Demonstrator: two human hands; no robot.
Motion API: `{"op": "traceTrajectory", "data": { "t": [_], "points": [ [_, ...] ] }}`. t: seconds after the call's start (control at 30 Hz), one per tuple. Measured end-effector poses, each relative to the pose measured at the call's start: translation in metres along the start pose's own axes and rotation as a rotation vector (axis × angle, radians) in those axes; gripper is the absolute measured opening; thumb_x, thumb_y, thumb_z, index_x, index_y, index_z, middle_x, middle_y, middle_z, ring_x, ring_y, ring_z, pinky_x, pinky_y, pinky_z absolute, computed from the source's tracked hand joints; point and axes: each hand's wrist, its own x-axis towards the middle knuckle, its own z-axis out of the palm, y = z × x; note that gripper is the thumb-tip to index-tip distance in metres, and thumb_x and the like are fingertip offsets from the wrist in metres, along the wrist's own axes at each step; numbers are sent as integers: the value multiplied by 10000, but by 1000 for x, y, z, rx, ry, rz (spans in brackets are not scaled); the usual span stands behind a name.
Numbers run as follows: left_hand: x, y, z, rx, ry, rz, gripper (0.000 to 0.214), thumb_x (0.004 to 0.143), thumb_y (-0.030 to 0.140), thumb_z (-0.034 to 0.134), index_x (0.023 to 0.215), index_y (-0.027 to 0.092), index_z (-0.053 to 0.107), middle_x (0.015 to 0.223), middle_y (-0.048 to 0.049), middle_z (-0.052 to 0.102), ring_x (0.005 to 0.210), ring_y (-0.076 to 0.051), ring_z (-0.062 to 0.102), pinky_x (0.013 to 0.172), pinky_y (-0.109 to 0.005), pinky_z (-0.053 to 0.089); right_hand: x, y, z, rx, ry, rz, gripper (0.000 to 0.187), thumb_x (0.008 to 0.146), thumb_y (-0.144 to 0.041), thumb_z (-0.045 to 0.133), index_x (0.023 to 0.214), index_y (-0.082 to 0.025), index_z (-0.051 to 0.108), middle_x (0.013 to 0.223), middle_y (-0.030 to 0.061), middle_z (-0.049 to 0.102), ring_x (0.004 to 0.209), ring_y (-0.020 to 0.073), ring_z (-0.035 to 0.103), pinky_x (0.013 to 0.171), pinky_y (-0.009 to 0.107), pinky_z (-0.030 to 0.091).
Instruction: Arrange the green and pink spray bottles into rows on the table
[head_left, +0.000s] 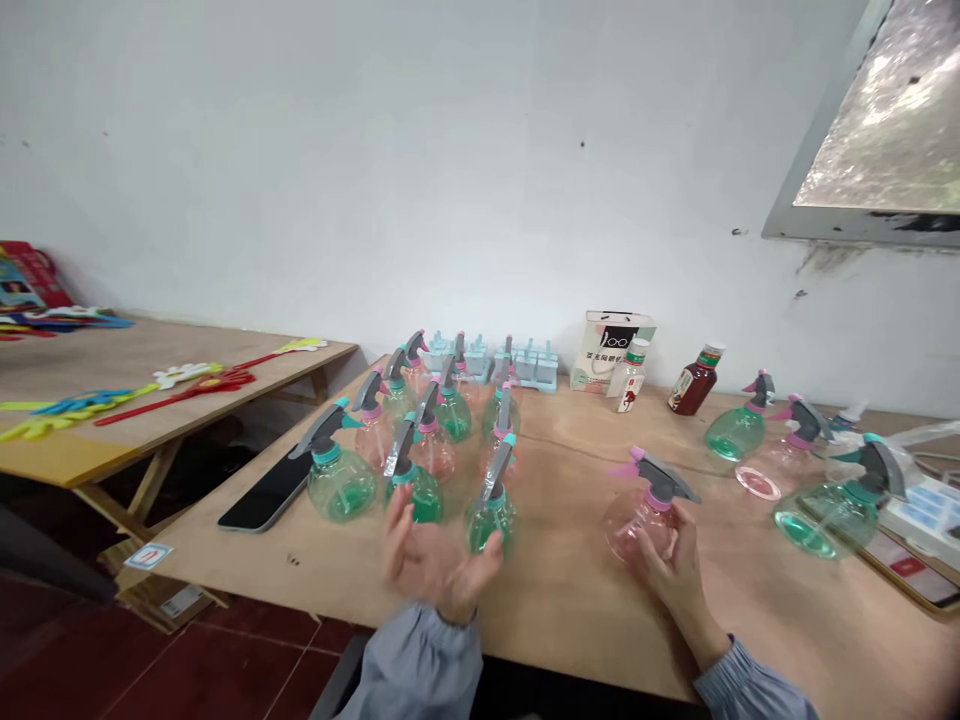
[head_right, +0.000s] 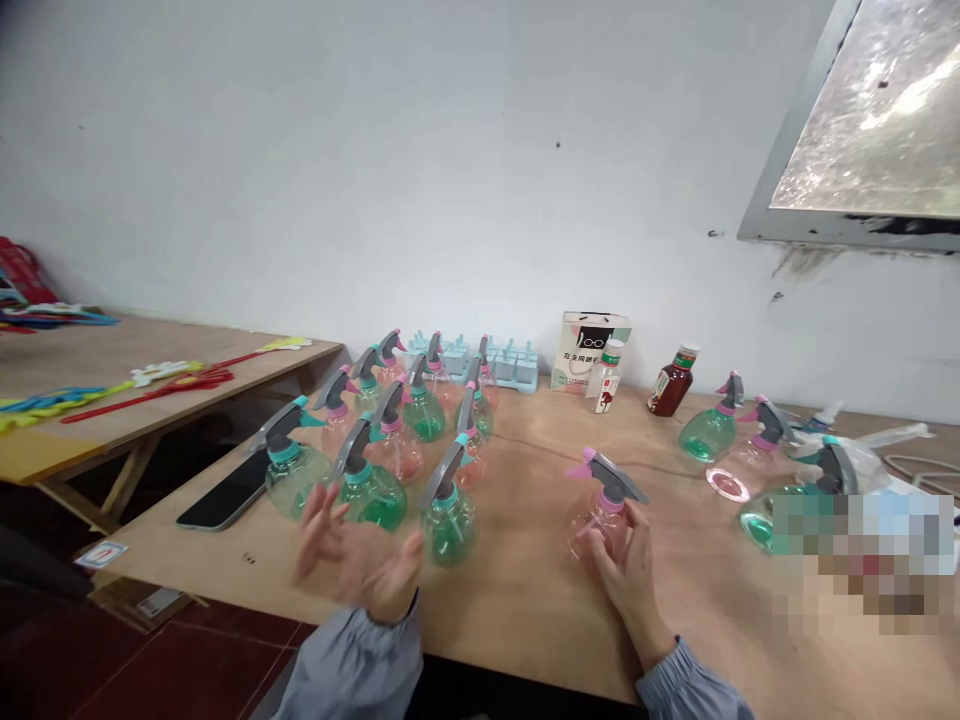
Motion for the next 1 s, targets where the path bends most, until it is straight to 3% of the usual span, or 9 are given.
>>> {"op": "traceTrajectory", "data": {
  "t": [0.07,0.13,0.23,0.3,0.4,0.57,0.73,0.87,1.0],
  "points": [
    [-11,26,0,-35,158,204,578,852,443,712,1354,362,438,1184,-31,678,1147,-297,657,891,-508,556,-1,-1,0,-54,-2,-78,609,833,-526,670,1301,-210,441,1152,111,555,1032,285,568,885,496,490],
    [-19,49,11,-89,-24,266,519,834,379,722,1308,297,527,1135,-42,703,1058,-259,683,922,-466,552,-5,-3,0,-105,-10,-172,635,808,-544,691,1286,-204,446,1108,100,541,989,284,562,839,484,505],
    [-21,66,46,-113,-428,-107,799,773,409,777,1458,219,413,1387,-160,597,1292,-342,574,1061,-530,485,-13,-7,-1,-176,-99,-322,646,831,-547,657,1328,-195,439,1116,125,535,1002,314,559,812,506,521],
    [-19,65,71,-147,-569,-364,1000,721,414,819,1536,173,292,1513,-224,466,1418,-397,441,1136,-594,399,-16,-11,-3,-221,-187,-420,659,857,-521,620,1395,-199,417,1191,160,535,1090,356,554,844,543,523],
    [-16,55,98,-217,-635,-514,1076,661,369,860,1539,170,272,1561,-230,391,1465,-411,359,1190,-619,307,-17,-22,-5,-248,-234,-559,724,860,-483,615,1480,-207,365,1324,193,506,1217,394,527,897,566,522],
    [-18,43,109,-304,-562,-452,726,742,247,745,1396,189,435,1332,-143,579,1255,-296,562,1107,-512,442,-10,-41,-5,-197,-243,-679,771,867,-516,633,1520,-204,369,1348,193,535,1200,363,560,903,517,531],
    [-14,38,94,-286,-467,-340,508,826,179,617,1325,213,531,1317,-125,631,1290,-282,570,1155,-511,397,6,-14,-29,-153,1,-483,595,915,-472,525,1422,-172,437,1244,174,576,1125,338,588,927,542,499],
    [2,40,83,-432,-516,-438,419,871,250,639,1287,221,592,1314,-115,657,1240,-266,615,1106,-464,455,34,53,-88,-298,467,-207,656,763,-503,622,1293,-174,419,1218,176,494,1135,382,541,973,626,434],
    [24,45,73,-592,-634,-492,532,862,376,703,1360,250,567,1349,-103,638,1255,-252,595,1081,-421,458,51,117,-146,-478,539,-65,737,612,-531,696,1207,-198,416,1214,188,450,1195,433,484,1009,661,395]
  ]
}}
